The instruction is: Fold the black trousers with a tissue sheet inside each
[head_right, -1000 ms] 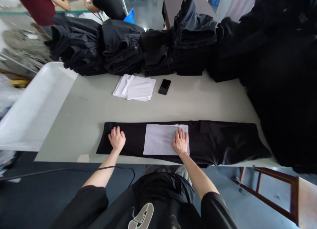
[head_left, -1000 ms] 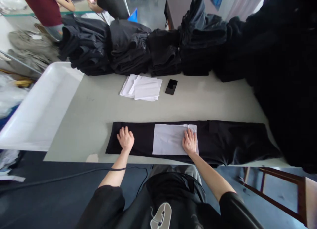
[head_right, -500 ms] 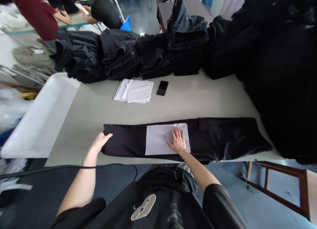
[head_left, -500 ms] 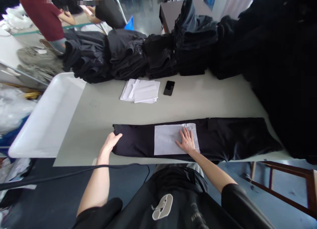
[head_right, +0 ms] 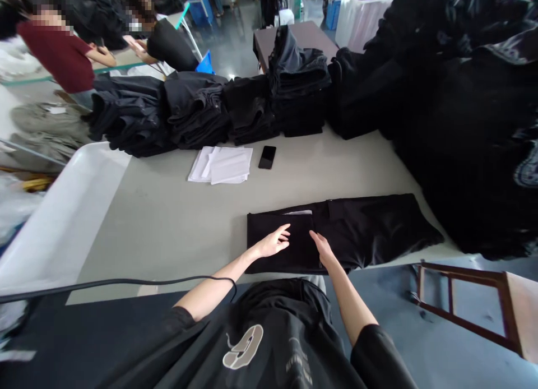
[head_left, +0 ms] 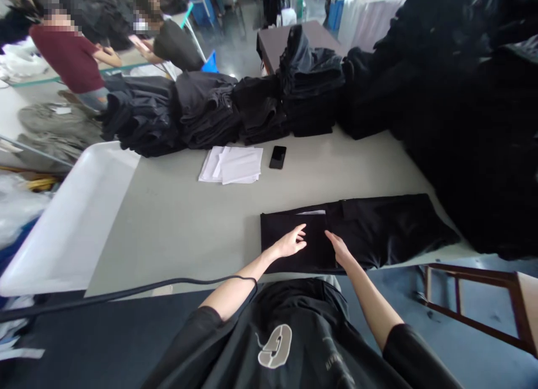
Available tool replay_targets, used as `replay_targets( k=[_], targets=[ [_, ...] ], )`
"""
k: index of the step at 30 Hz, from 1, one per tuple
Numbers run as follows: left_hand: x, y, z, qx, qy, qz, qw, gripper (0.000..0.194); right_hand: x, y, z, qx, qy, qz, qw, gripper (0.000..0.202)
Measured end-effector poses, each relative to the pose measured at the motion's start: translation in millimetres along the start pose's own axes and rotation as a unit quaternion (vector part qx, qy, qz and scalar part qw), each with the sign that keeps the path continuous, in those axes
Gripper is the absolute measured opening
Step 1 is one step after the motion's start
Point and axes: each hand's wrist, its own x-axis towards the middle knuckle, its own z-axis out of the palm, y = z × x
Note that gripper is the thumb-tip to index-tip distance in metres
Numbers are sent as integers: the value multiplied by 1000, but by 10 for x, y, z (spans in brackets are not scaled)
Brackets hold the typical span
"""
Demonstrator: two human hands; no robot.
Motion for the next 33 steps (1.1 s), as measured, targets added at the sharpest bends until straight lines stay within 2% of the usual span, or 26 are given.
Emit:
replay_targets(
  k=[3, 6, 10, 13, 16, 19, 21, 24, 26, 29, 33],
  targets=[
    [-27, -291, -2, 105, 105, 6, 989, 55, 55, 2, -77, -127, 29, -43, 991, 29],
    [-85, -513, -17, 236, 174, 24, 956, 49, 154, -74, -76, -159, 66, -57, 983, 26],
    [-131, -660, 96, 414, 211, -21, 885, 50, 199, -143, 4, -180, 122, -55, 975, 47],
    [-66, -651, 209, 463, 216, -38, 859, 54, 45, -81, 53, -244, 190, -90, 947, 56],
    [172, -544, 249, 447, 205, 17, 871, 52, -206, 56, 54, -367, 222, -108, 897, 43],
    [580, -369, 213, 407, 190, 84, 890, 48, -410, 186, 46, -471, 193, -85, 857, 35],
    [885, -248, 176, 393, 166, 97, 899, 50, -472, 239, 55, -503, 178, -83, 842, 31],
    [1277, -118, 135, 387, 112, 102, 910, 49, -460, 271, 75, -511, 177, -100, 835, 25],
    [1459, -89, 126, 378, 91, 110, 915, 37, -412, 284, 67, -504, 180, -113, 837, 23],
    [1616, -135, 152, 358, 81, 128, 921, 22, -344, 326, 8, -475, 177, -137, 851, 19],
    [1702, -255, 261, 398, 103, 123, 903, 20, -337, 403, -46, -442, 176, -172, 863, 19]
  ],
)
